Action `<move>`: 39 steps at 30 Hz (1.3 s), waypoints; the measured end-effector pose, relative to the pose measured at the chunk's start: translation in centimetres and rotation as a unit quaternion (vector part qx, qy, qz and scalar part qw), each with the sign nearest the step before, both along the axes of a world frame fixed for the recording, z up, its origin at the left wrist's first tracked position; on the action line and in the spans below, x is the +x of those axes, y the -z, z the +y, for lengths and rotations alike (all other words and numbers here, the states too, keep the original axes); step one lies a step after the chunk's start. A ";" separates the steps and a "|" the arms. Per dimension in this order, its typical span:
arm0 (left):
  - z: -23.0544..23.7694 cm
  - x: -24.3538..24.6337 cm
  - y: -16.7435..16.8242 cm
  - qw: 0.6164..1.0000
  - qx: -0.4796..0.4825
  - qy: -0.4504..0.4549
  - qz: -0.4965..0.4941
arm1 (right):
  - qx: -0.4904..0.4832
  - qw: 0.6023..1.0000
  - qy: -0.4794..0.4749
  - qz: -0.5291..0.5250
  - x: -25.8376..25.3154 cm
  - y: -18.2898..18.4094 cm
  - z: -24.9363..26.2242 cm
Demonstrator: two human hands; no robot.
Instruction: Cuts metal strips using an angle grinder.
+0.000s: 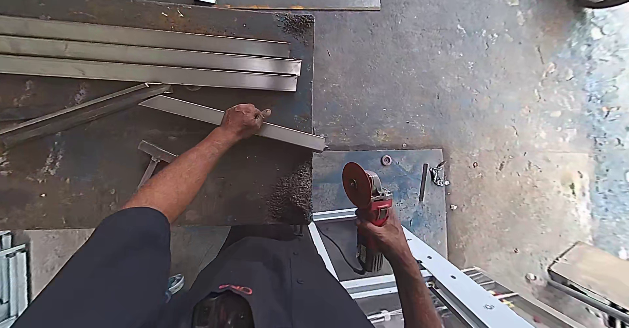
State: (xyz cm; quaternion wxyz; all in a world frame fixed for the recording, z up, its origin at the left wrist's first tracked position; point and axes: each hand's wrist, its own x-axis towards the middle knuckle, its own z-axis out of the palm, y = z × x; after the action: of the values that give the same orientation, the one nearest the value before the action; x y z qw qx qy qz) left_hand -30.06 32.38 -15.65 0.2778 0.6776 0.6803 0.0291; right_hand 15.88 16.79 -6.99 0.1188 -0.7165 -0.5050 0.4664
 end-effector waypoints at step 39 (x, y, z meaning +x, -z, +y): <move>-1.1 2.0 1.2 0.988 0.104 -0.046 0.103 | -0.016 0.973 -0.231 -0.013 0.5 5.6 9.9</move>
State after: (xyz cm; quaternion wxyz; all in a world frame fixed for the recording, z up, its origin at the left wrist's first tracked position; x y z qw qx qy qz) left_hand -28.09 31.23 -16.85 0.1326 0.6701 0.7291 0.0422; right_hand 16.41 26.66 -12.61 -0.0102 -0.5879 -0.6510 0.4801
